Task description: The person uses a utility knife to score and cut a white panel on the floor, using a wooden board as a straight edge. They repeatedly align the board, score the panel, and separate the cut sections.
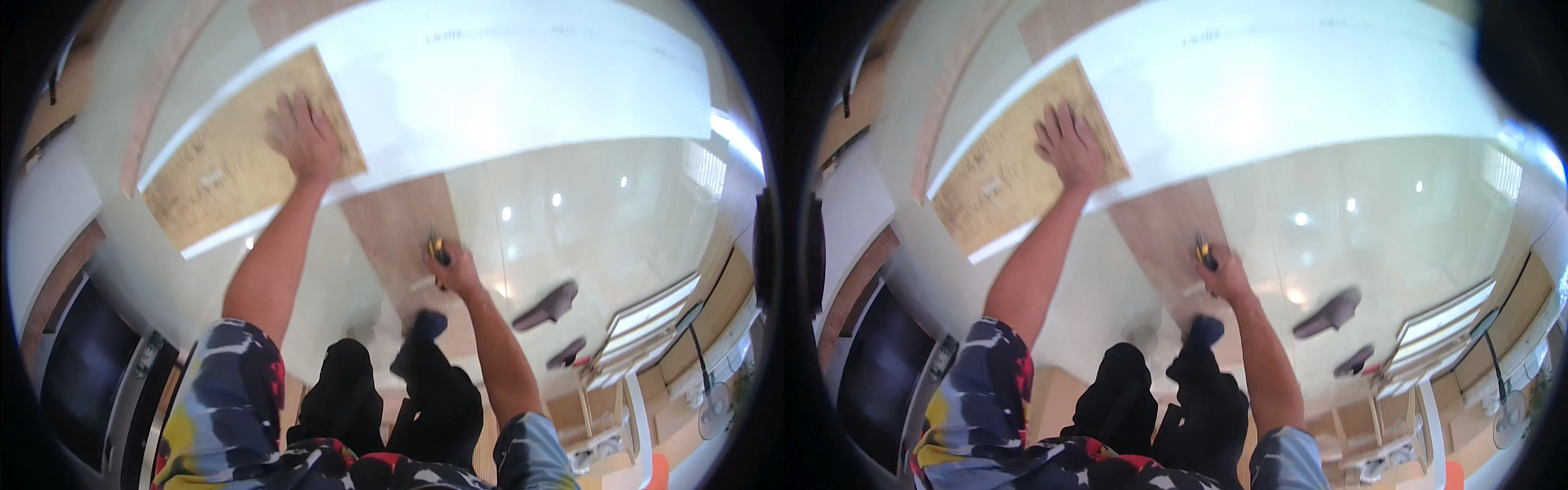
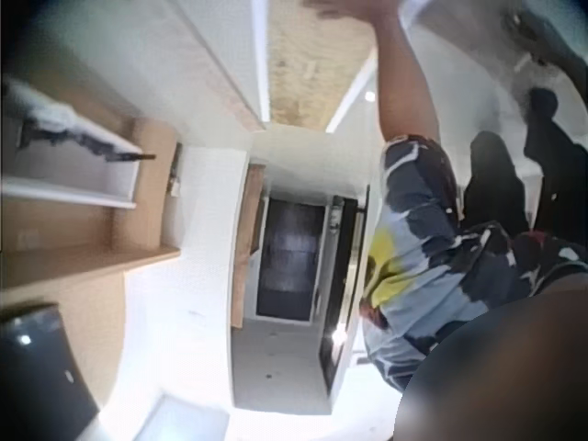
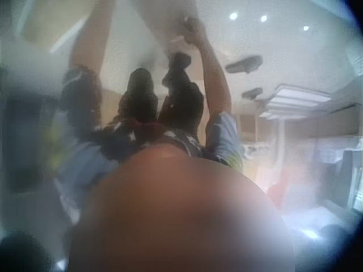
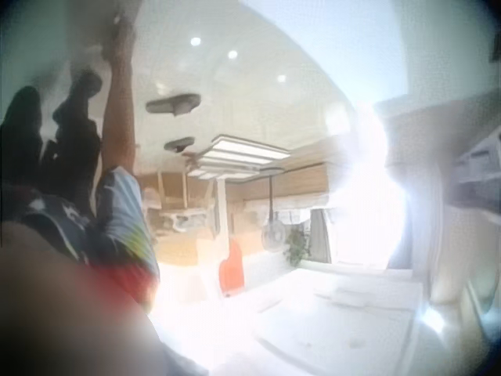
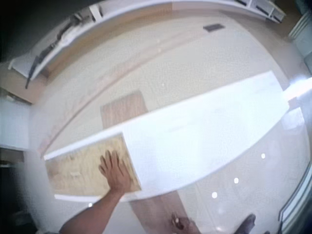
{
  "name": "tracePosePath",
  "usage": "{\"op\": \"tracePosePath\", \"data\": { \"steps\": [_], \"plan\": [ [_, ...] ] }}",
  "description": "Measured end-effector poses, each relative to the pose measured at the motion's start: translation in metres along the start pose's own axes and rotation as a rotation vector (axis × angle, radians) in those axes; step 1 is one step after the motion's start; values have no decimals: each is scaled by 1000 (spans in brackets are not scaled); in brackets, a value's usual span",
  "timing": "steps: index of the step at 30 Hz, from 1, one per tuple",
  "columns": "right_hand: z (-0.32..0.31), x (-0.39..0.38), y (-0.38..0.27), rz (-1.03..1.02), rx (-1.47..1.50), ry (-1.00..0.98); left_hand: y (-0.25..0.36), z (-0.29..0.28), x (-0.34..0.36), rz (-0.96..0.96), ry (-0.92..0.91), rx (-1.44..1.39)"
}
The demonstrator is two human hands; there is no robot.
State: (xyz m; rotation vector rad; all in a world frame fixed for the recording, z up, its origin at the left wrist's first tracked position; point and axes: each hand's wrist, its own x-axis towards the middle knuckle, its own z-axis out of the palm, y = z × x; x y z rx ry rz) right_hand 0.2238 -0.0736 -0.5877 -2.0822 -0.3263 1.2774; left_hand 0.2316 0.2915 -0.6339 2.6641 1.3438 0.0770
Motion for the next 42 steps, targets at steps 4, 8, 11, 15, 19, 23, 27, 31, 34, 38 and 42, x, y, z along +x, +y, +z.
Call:
{"op": "tracePosePath", "data": {
  "steps": [4, 8, 11, 15, 19, 23, 27, 31, 34, 38, 42],
  "plan": [
    [3, 6, -15, 25, -9, -22, -15, 7, -1, 1, -28, 64],
    [10, 6, -2, 93, 253, -6, 12, -14, 11, -24, -154, -3],
    [10, 4, -20, 127, 201, 13, 5, -19, 7, -55, -149, -95],
    [18, -4, -6, 70, 142, 83, 4, -23, 7, -39, -100, -114],
    [13, -10, -19, 229, 466, 104, 12, -15, 2, -8, -117, -46],
    [6, -8, -4, 80, 212, 91, 15, -21, 6, -73, -96, -87],
    [2, -8, -23, 141, 187, 106, 16, -20, 6, -49, -33, -89],
    [27, -8, -102, 142, 387, 288, 15, -17, 7, -39, 26, -94],
    [44, 47, -159, 39, 502, 305, 11, -18, -1, -43, 73, -177],
    [34, 137, -221, -12, 392, 446, 6, -10, 2, -71, 133, -325],
    [25, 185, -189, -49, -94, 408, 6, 0, 1, 13, 196, -487]
  ]
}}
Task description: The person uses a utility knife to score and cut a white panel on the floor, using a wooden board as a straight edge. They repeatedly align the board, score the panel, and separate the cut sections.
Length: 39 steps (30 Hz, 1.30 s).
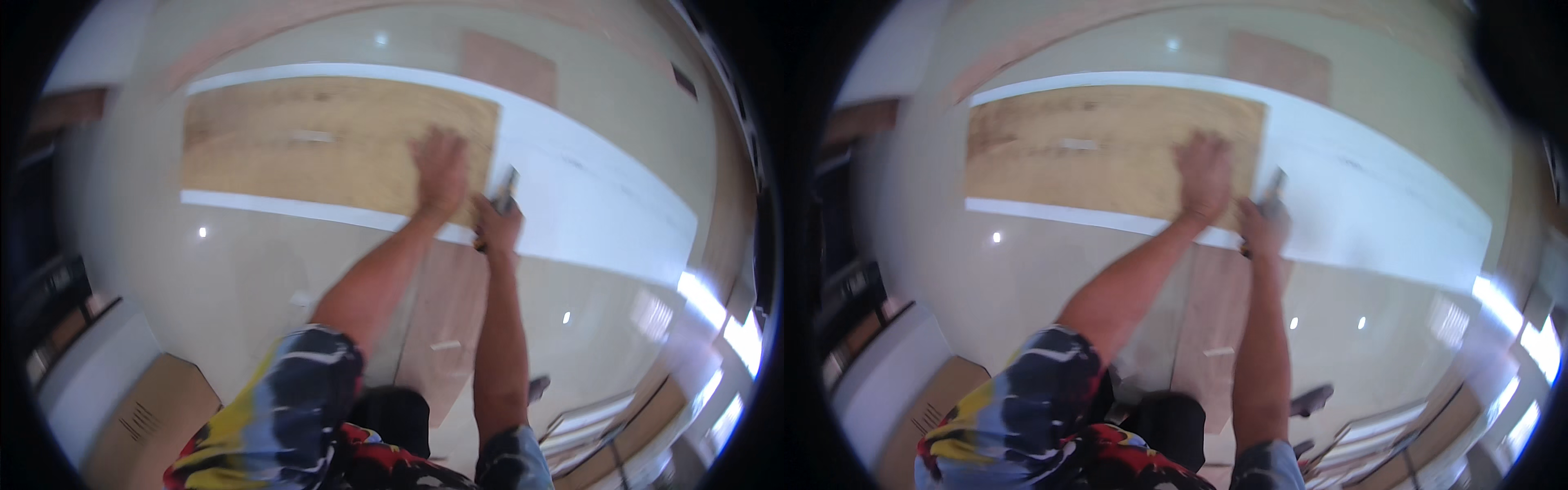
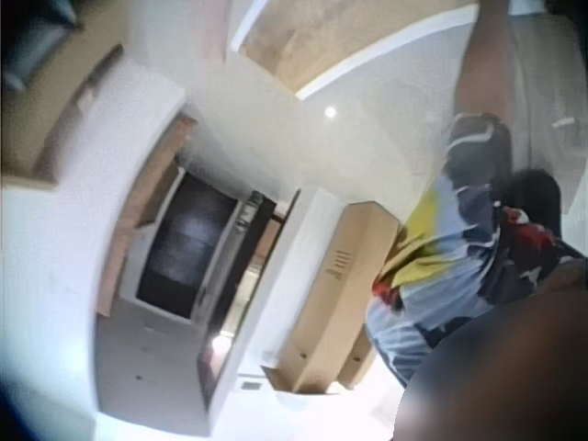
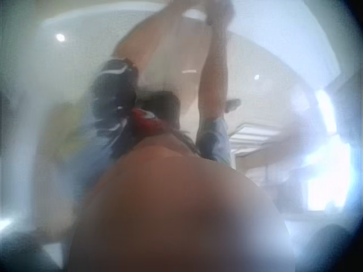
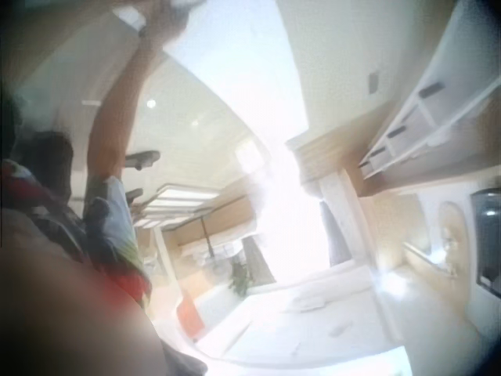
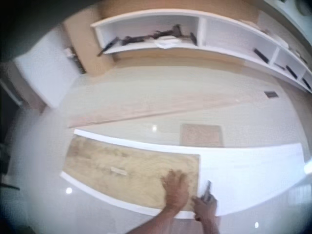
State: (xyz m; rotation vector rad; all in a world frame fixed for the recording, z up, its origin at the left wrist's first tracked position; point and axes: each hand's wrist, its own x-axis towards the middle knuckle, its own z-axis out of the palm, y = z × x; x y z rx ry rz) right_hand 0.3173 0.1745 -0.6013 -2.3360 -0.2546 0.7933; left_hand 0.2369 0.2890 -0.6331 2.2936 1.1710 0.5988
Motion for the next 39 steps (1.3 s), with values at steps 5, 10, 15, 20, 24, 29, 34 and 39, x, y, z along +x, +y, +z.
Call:
{"op": "tracePosePath", "data": {
  "steps": [5, 10, 15, 20, 24, 29, 34, 39],
  "plan": [
    [17, -6, -29, 175, 233, -131, -26, -21, 3, -9, -119, -75],
    [4, 2, -10, 163, 210, -61, -84, -120, -51, 99, -295, -446],
    [17, -1, -15, 230, 146, -58, -279, -239, -217, -508, 10, 90],
    [-5, 20, -3, 333, 167, -164, -315, -289, -249, -534, 63, 176],
    [10, -5, -19, 258, 88, -36, -314, -289, -255, -576, 21, 150],
    [15, -9, -29, 371, 203, -107, -330, -282, -253, -499, 82, 266],
    [16, 21, 7, 143, -147, 120, -327, -265, -259, -428, 167, 350],
    [24, 7, 6, -20, -224, 252, -230, -226, -181, -157, 148, 112]
  ]
}}
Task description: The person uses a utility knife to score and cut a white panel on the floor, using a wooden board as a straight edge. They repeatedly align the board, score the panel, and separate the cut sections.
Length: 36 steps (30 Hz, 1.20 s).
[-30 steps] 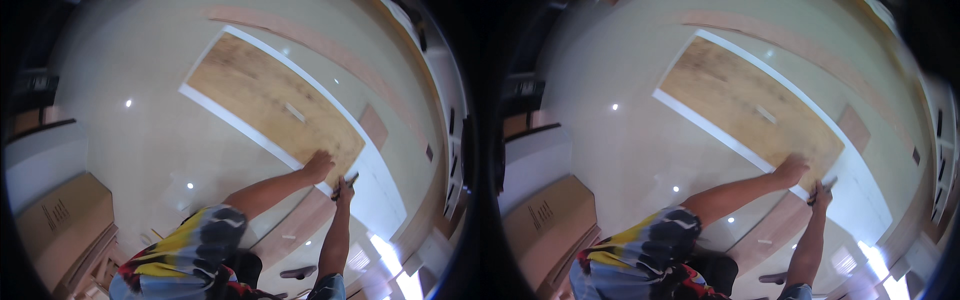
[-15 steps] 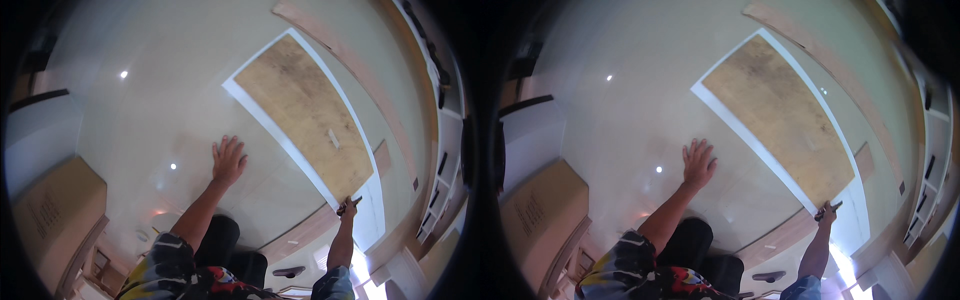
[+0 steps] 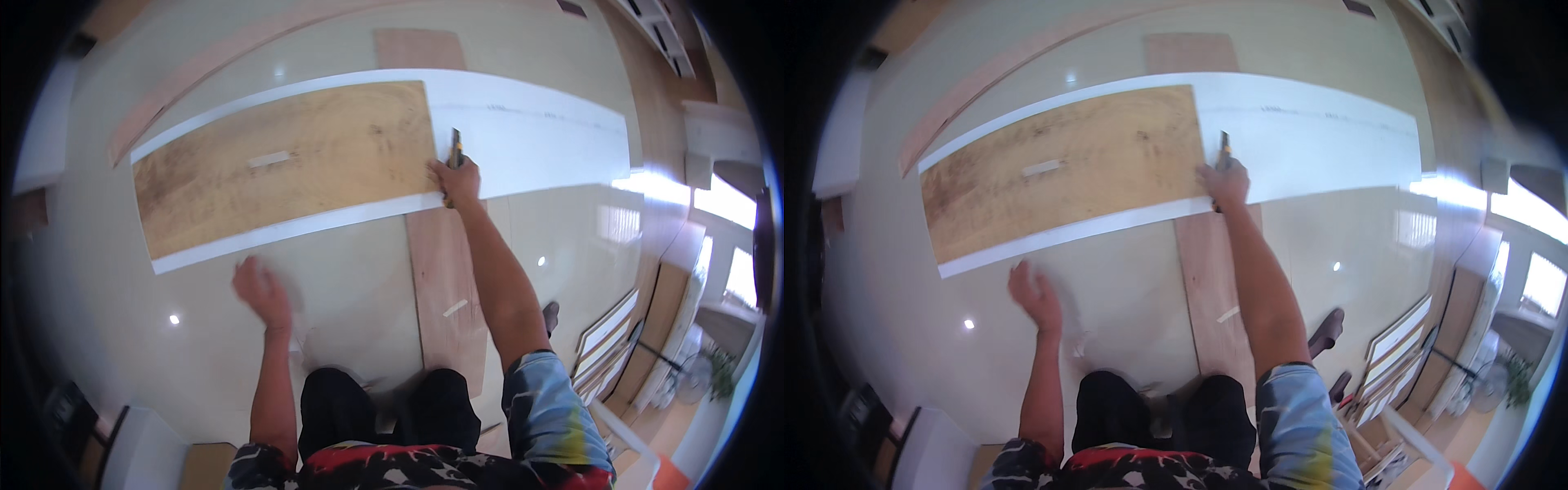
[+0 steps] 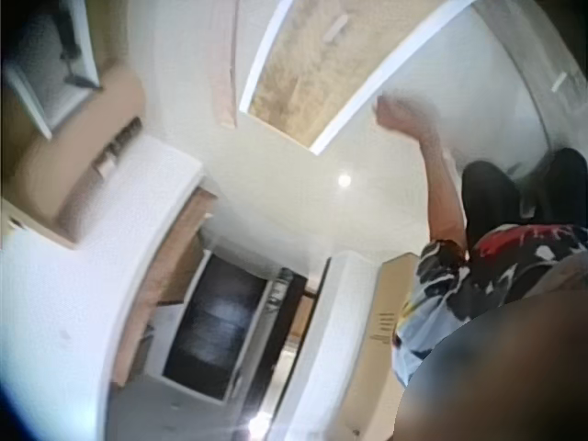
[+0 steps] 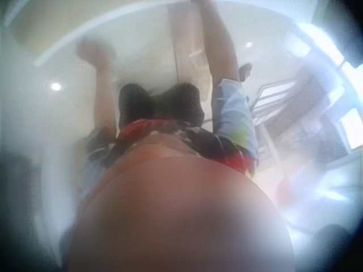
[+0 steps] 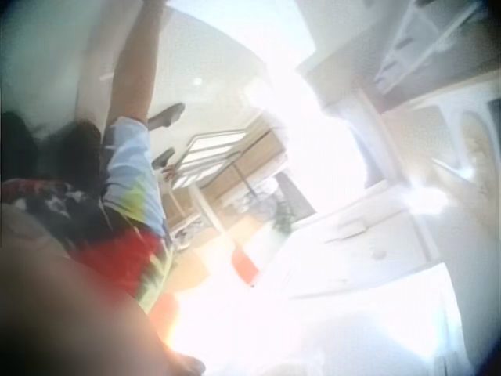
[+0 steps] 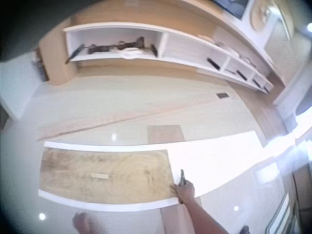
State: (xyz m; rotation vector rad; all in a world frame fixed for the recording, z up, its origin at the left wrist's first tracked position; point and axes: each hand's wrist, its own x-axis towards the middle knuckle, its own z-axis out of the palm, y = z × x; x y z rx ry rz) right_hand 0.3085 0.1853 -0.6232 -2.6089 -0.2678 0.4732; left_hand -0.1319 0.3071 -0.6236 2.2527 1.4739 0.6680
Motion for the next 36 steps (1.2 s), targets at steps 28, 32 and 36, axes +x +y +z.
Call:
{"op": "tracePosePath", "data": {
  "steps": [28, 32, 36],
  "plan": [
    [-25, 58, -94, -187, 103, -290, 269, 219, 157, 338, -408, 297],
    [-22, 69, -113, -199, 8, -356, 266, 219, 156, 342, -412, 291],
    [-21, 70, -117, -188, -31, -373, 265, 215, 157, 335, -422, 284]
  ]
}}
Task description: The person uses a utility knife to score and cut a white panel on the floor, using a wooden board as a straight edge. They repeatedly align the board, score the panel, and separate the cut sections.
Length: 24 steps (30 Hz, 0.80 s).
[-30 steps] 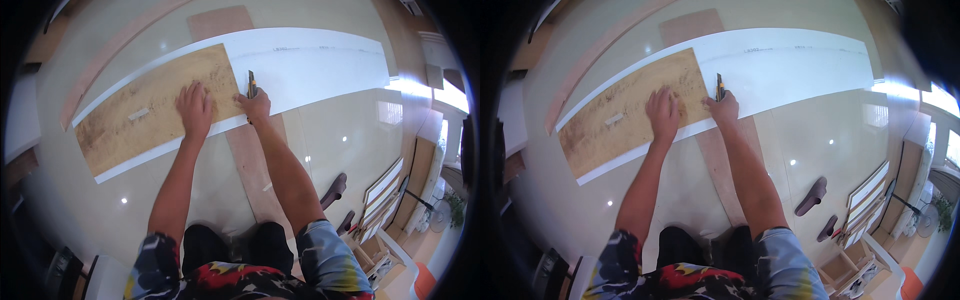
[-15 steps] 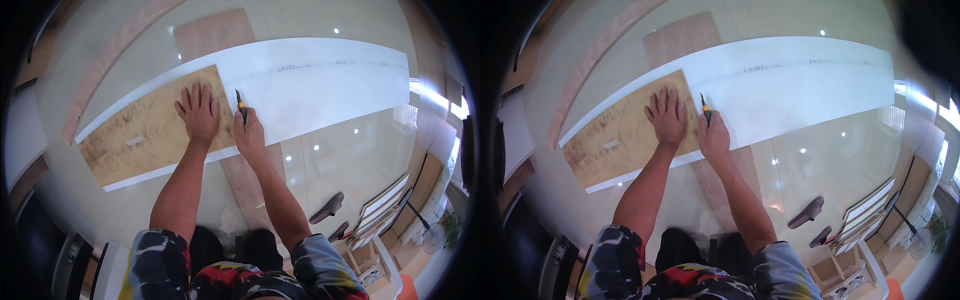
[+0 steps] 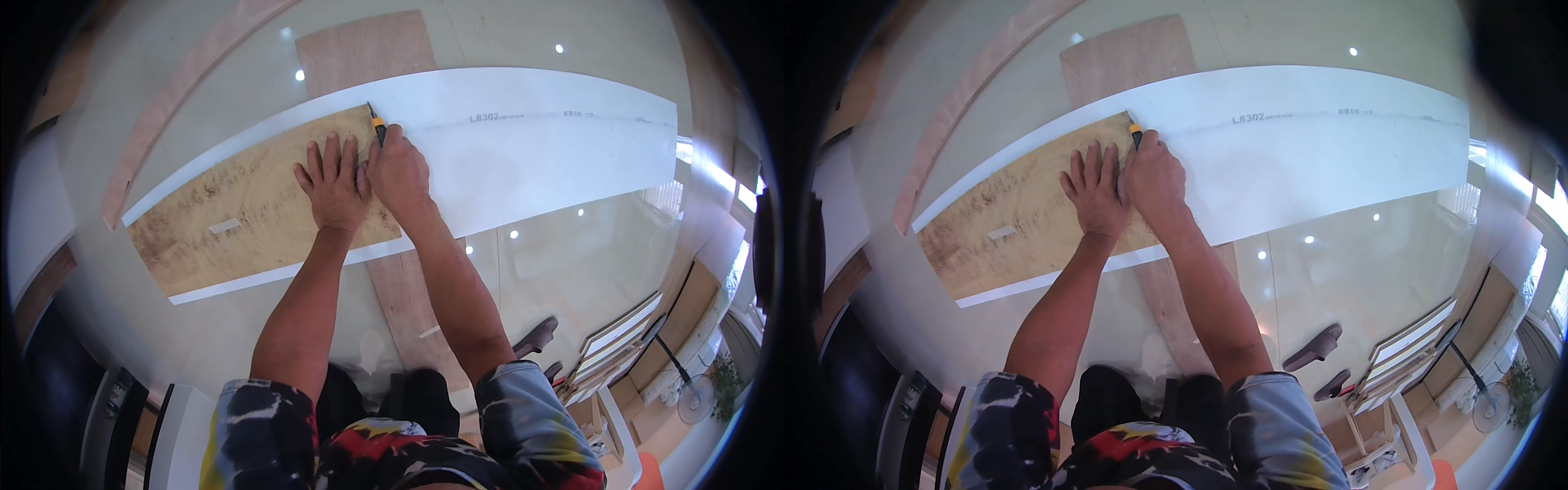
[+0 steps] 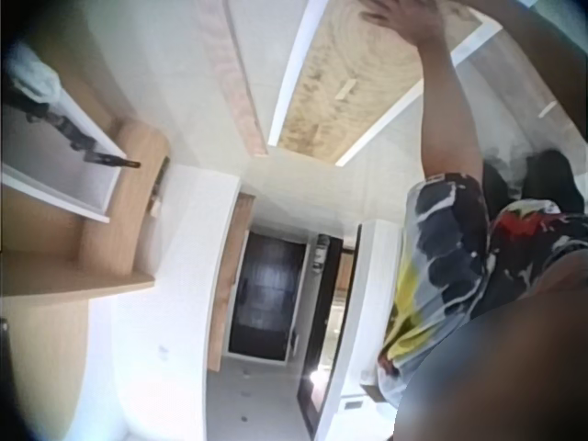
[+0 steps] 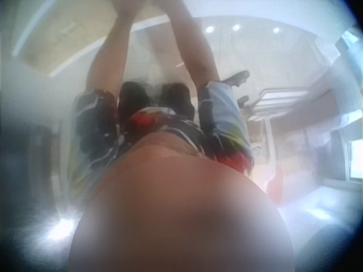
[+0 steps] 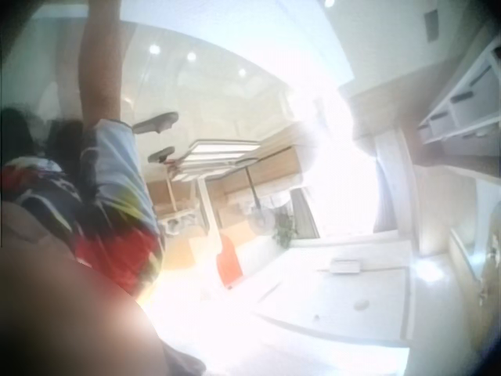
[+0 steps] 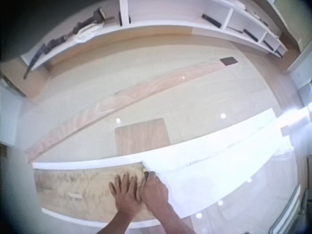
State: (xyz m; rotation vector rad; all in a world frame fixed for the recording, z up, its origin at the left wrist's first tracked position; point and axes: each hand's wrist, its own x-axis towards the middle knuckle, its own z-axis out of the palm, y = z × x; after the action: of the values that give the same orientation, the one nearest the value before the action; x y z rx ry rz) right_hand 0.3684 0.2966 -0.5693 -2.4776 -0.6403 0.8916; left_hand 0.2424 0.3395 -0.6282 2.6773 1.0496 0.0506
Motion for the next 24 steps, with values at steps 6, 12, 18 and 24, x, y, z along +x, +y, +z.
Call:
{"op": "tracePosePath", "data": {
  "steps": [6, 12, 18, 24],
  "plan": [
    [5, -3, 8, -63, 30, 98, 1, 0, 0, -1, -21, 7],
    [-1, 3, 1, 0, 14, 26, 2, -4, 0, 14, -16, 9],
    [0, 3, 6, -81, 11, 90, 2, -3, 0, 11, -5, 2],
    [6, 2, 7, -63, 18, 88, 0, -3, -1, 16, 6, 0]
  ]
}}
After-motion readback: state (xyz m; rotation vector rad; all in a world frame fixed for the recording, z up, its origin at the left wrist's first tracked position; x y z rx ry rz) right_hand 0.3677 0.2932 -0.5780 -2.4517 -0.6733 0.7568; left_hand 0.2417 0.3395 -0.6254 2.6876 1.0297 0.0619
